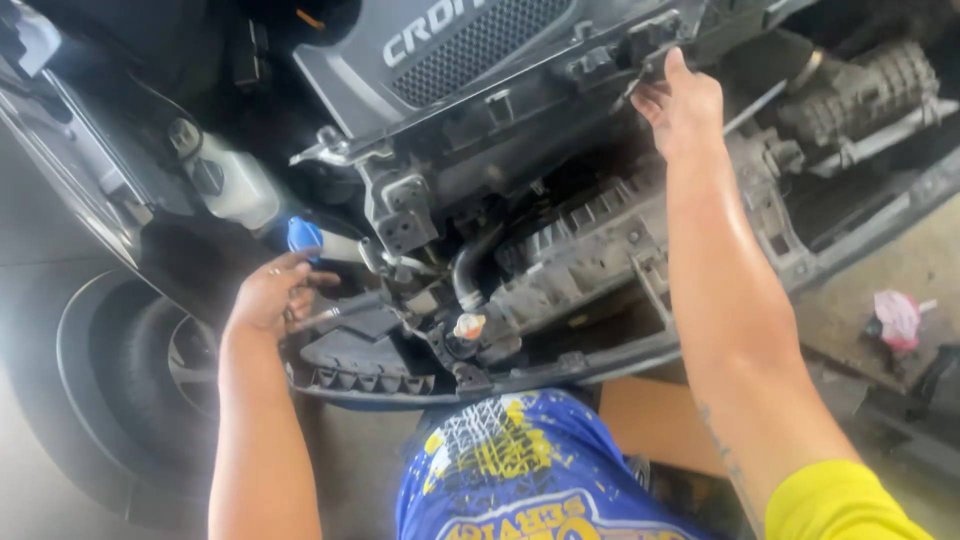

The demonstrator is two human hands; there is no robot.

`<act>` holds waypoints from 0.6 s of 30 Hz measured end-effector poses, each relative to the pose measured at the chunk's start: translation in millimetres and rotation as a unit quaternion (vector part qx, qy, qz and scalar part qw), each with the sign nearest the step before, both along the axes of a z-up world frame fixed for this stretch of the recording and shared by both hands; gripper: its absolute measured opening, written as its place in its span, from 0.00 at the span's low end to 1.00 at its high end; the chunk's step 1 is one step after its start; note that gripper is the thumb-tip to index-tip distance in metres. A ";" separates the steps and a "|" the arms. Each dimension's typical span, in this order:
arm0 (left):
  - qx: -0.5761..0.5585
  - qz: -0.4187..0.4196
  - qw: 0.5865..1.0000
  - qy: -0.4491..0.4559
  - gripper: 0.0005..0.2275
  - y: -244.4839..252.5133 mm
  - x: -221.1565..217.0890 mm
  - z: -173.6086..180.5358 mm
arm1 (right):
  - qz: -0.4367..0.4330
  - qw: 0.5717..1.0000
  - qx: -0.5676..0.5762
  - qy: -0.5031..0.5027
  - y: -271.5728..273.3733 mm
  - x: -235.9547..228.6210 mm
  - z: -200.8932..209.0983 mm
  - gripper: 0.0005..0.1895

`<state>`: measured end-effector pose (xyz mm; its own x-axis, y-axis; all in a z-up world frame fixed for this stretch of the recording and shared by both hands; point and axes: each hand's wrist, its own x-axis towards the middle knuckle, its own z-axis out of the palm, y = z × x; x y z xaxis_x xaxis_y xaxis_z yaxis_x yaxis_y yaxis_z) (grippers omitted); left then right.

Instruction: Removing the upper radiator support bracket and associated components from the front of a vehicle.

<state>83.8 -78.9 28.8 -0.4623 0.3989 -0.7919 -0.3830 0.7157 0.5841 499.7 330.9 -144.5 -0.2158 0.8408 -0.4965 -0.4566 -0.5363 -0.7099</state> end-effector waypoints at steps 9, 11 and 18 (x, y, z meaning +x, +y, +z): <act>-0.011 -0.094 0.995 -0.039 0.20 -3.4 11.8 -27.9 | 0.023 1.000 -0.005 0.002 56.5 -42.8 -1.7 0.21; 0.002 -0.091 0.994 -0.053 0.19 -7.6 8.2 -38.8 | -0.003 1.000 -0.008 0.027 62.9 -45.6 -13.7 0.21; 0.004 -0.090 0.995 -0.045 0.21 11.8 30.1 -1.0 | -0.013 0.999 -0.013 0.033 57.2 -43.5 17.1 0.21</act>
